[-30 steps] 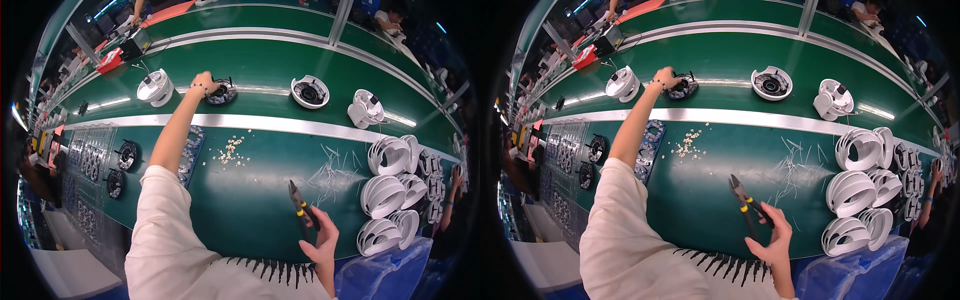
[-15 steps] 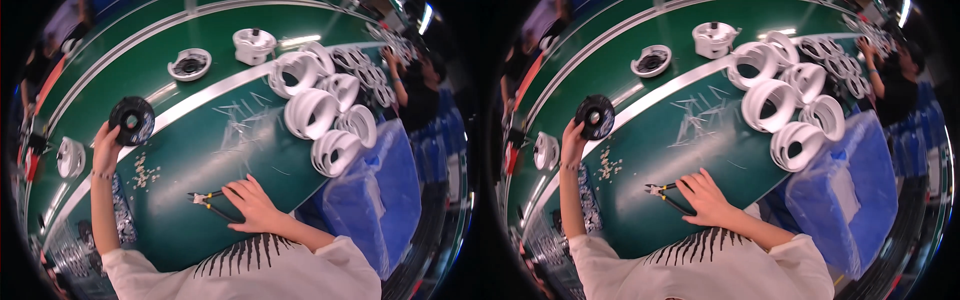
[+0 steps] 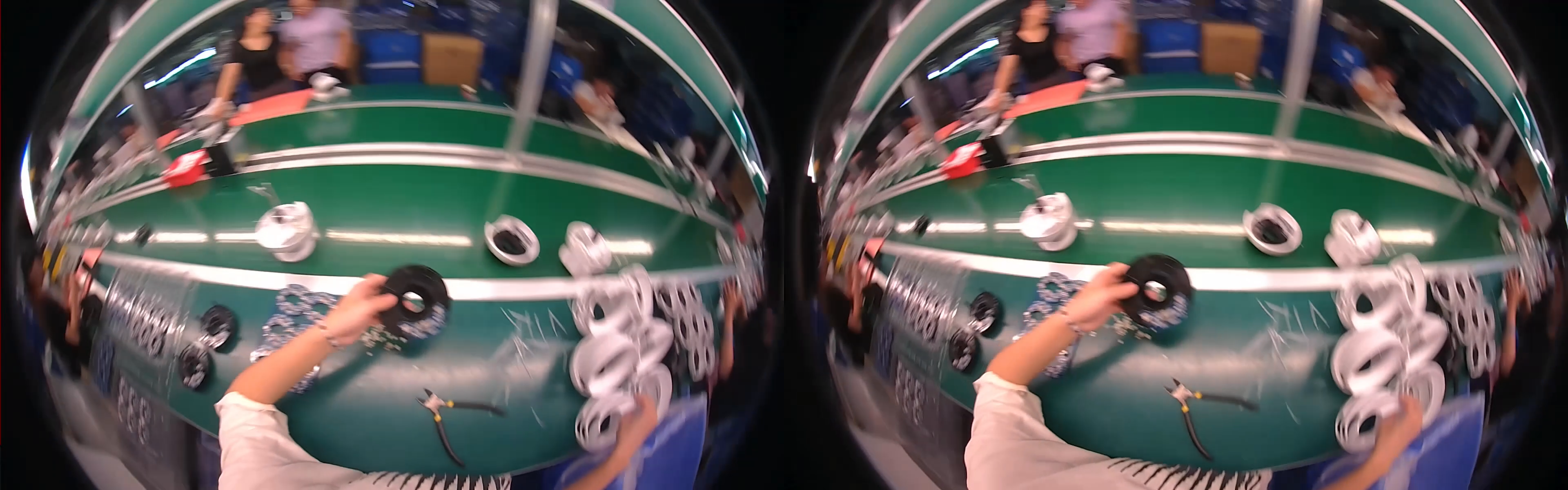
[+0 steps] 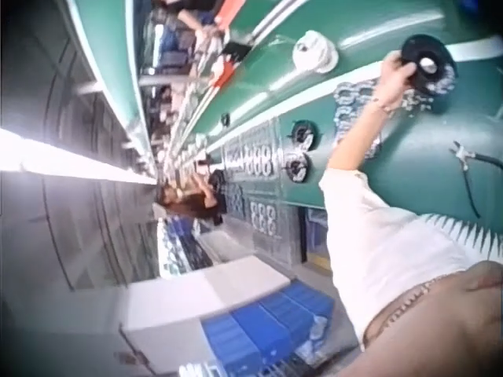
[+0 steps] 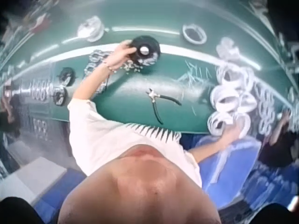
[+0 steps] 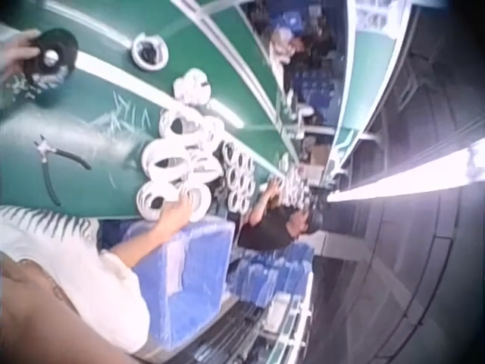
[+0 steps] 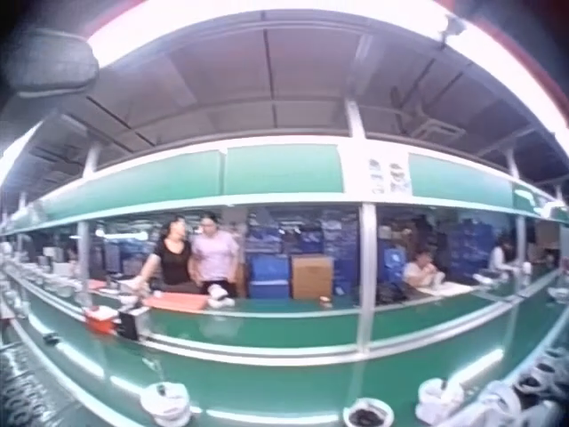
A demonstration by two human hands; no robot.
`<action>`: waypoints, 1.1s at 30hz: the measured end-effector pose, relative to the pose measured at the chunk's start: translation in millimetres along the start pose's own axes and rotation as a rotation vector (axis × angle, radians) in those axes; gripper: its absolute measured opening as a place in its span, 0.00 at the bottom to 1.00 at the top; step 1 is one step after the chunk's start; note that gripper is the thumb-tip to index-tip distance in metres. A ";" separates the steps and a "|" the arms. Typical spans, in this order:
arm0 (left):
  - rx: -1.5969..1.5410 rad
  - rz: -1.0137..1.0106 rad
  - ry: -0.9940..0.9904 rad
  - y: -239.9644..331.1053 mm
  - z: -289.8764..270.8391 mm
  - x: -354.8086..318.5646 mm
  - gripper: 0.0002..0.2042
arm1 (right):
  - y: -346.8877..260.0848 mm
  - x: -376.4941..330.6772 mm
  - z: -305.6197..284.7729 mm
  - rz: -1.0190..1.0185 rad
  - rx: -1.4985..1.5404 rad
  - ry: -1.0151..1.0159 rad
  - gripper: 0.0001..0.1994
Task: Assemble electronic components and LED boards into plastic circular housings on a factory assembly line.
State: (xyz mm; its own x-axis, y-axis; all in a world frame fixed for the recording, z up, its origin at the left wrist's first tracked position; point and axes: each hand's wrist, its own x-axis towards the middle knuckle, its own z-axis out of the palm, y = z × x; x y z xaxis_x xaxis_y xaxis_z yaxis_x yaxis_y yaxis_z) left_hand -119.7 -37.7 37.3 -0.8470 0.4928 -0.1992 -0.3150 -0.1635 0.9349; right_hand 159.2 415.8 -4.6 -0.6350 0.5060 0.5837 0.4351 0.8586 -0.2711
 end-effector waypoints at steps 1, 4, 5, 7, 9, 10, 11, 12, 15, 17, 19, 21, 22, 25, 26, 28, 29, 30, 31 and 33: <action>-0.029 -0.005 0.045 -2.7 -1.4 -3.9 0.16 | 2.9 3.5 2.8 0.083 0.020 -0.035 0.15; -0.129 0.043 0.041 -7.2 -6.4 -22.2 0.13 | -34.7 25.4 -34.4 0.162 -0.126 -0.096 0.16; -0.140 0.060 0.076 -6.1 -4.7 -28.7 0.13 | -71.7 32.8 -61.5 0.336 -0.228 -0.261 0.21; -0.203 0.125 0.117 -6.1 -8.2 -38.6 0.15 | -82.5 31.1 -73.4 -0.088 -0.089 0.188 0.10; -0.252 0.276 0.205 -10.3 -16.4 -45.5 0.16 | -125.2 41.9 -71.1 -0.073 0.168 0.274 0.10; -0.291 0.381 0.235 -9.4 -17.6 -46.4 0.17 | -135.9 39.3 -66.7 -0.053 0.300 0.159 0.10; -0.299 0.405 0.252 -6.9 -16.9 -42.9 0.18 | -140.5 34.1 -60.6 -0.016 0.425 0.057 0.11; -0.304 0.449 0.237 -2.1 -12.1 -42.1 0.19 | -148.5 31.5 -46.9 -0.175 0.405 -0.018 0.09; -0.327 0.532 0.218 4.0 3.8 -39.2 0.20 | -198.6 13.8 -9.2 -0.295 0.500 -0.366 0.08; -0.369 0.595 0.214 1.8 14.0 -37.1 0.21 | -205.9 -5.7 26.1 -0.278 0.480 -0.612 0.08; -0.372 0.596 0.245 -1.1 14.9 -39.4 0.22 | -209.7 -22.8 59.0 -0.362 0.458 -0.592 0.05; -0.332 0.701 0.279 -3.2 18.5 -35.5 0.22 | -216.9 -32.4 67.2 -0.359 0.365 -0.622 0.05; -0.316 0.751 0.291 -2.5 18.1 -36.2 0.24 | -219.2 -36.1 70.3 -0.401 0.314 -0.607 0.06; -0.286 0.785 0.320 6.5 23.7 -41.4 0.26 | -229.5 -35.4 54.3 -0.424 0.661 -0.525 0.31; -0.300 0.778 0.328 9.4 25.6 -41.0 0.25 | -235.9 -31.0 42.3 -0.477 0.647 -0.635 0.39; -0.272 0.800 0.319 7.4 26.4 -38.9 0.23 | -242.2 -32.3 23.8 -0.571 0.551 -0.849 0.52; -0.280 0.813 0.298 6.2 27.7 -38.3 0.22 | -245.2 -36.2 19.3 -0.613 0.468 -0.952 0.56; -0.287 0.798 0.298 4.8 28.4 -37.9 0.22 | -250.0 -40.9 15.7 -0.664 0.392 -0.995 0.56; -0.299 0.796 0.306 2.3 30.3 -37.7 0.22 | -250.9 -44.8 18.0 -0.646 0.374 -0.986 0.56; -0.322 0.785 0.295 0.4 31.4 -39.2 0.22 | -253.5 -47.0 20.2 -0.623 0.383 -0.978 0.56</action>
State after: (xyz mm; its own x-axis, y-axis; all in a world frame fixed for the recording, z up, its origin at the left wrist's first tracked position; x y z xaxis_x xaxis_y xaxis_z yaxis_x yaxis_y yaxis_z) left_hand -73.2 -30.2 54.7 -0.9306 -0.0937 0.3539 0.3338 -0.6143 0.7150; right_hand 65.9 176.0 21.2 -0.9520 -0.2947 -0.0831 -0.2267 0.8610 -0.4553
